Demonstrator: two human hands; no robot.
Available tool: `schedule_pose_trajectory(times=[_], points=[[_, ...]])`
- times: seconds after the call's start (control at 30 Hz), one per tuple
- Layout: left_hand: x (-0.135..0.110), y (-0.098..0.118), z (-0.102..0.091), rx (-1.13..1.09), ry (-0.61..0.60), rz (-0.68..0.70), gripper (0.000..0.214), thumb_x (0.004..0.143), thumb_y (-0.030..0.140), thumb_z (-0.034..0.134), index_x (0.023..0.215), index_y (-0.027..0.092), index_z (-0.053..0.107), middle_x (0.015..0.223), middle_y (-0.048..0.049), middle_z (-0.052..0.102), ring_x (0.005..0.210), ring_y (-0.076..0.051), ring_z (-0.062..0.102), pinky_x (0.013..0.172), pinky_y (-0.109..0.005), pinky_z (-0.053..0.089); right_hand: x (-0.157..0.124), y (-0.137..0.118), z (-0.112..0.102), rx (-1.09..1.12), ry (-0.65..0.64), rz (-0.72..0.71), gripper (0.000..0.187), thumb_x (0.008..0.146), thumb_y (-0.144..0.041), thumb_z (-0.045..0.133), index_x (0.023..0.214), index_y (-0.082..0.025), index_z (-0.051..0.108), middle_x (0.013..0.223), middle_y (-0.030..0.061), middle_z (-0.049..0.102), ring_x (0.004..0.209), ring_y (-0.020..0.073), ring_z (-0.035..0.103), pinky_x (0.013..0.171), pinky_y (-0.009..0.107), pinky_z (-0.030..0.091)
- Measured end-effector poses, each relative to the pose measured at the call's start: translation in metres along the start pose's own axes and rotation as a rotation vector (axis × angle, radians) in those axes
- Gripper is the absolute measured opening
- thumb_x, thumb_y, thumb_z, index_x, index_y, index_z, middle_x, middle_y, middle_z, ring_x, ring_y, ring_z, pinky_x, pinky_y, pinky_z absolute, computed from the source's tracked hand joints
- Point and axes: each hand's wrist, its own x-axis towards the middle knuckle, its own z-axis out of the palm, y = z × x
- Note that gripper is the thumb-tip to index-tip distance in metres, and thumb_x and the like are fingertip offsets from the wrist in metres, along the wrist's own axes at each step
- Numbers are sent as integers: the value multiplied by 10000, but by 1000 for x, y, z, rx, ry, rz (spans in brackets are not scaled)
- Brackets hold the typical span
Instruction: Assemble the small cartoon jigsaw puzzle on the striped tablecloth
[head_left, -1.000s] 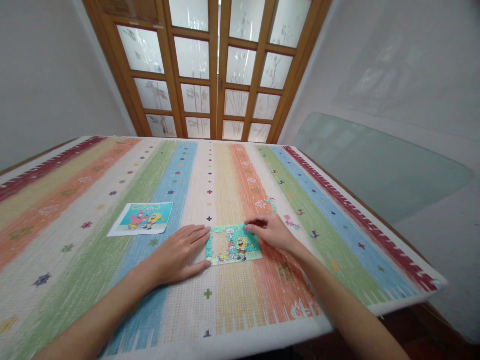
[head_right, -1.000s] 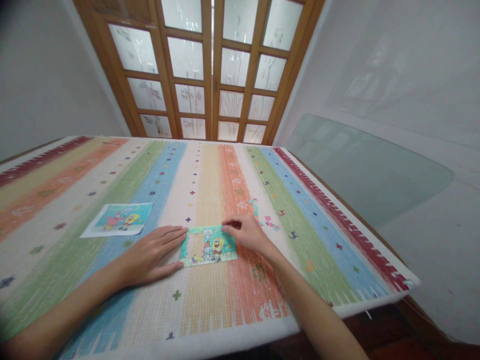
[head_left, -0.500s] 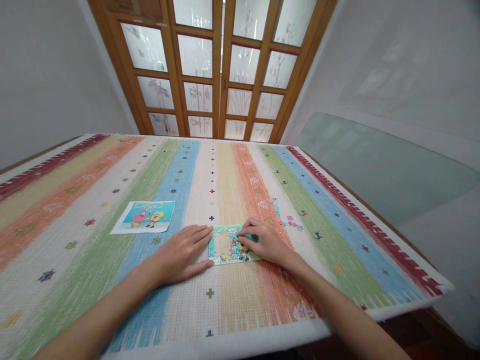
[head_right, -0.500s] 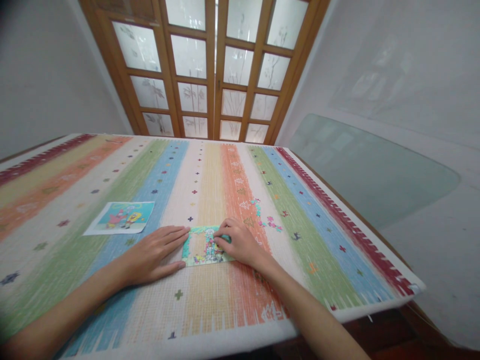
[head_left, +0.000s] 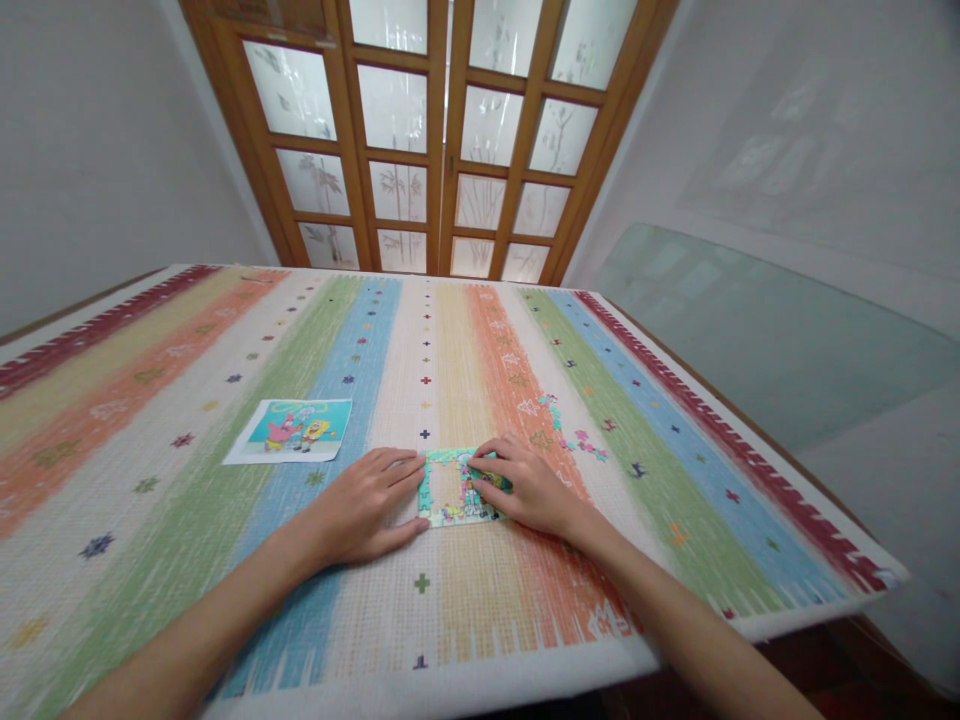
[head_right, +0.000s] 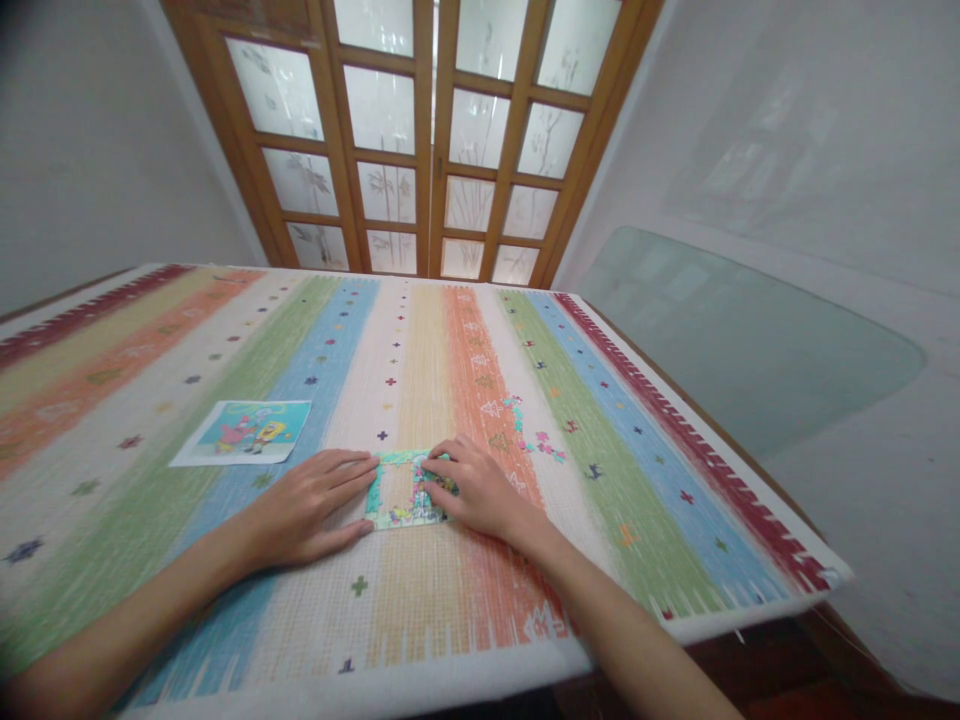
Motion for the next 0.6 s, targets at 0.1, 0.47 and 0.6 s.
schedule_pose_trajectory(times=[0.1, 0.47, 0.6], points=[[0, -1, 1, -20, -4, 8, 450, 960, 435, 572, 1306, 151, 624, 1292, -153, 677, 1228, -325, 609, 1035, -524, 509, 1, 0, -3, -4, -12, -53, 218, 990, -284, 589, 1092, -195, 760, 1088, 108, 730, 956, 237, 630, 853, 421, 530], [-3, -3, 1, -48, -39, 27, 503, 990, 438, 546, 1383, 127, 577, 1397, -171, 612, 1330, -308, 558, 1116, -508, 475, 1, 0, -1, -43, -19, -130, 273, 1007, -326, 565, 1164, -184, 737, 1136, 112, 738, 960, 237, 640, 907, 447, 524], [-4, -4, 2, -60, -39, 19, 515, 993, 440, 545, 1411, 141, 553, 1405, -165, 606, 1320, -306, 567, 1120, -514, 469, 2, -2, -1, -40, -47, -128, 291, 1004, -336, 572, 1196, -176, 723, 1151, 125, 733, 985, 246, 642, 898, 447, 531]])
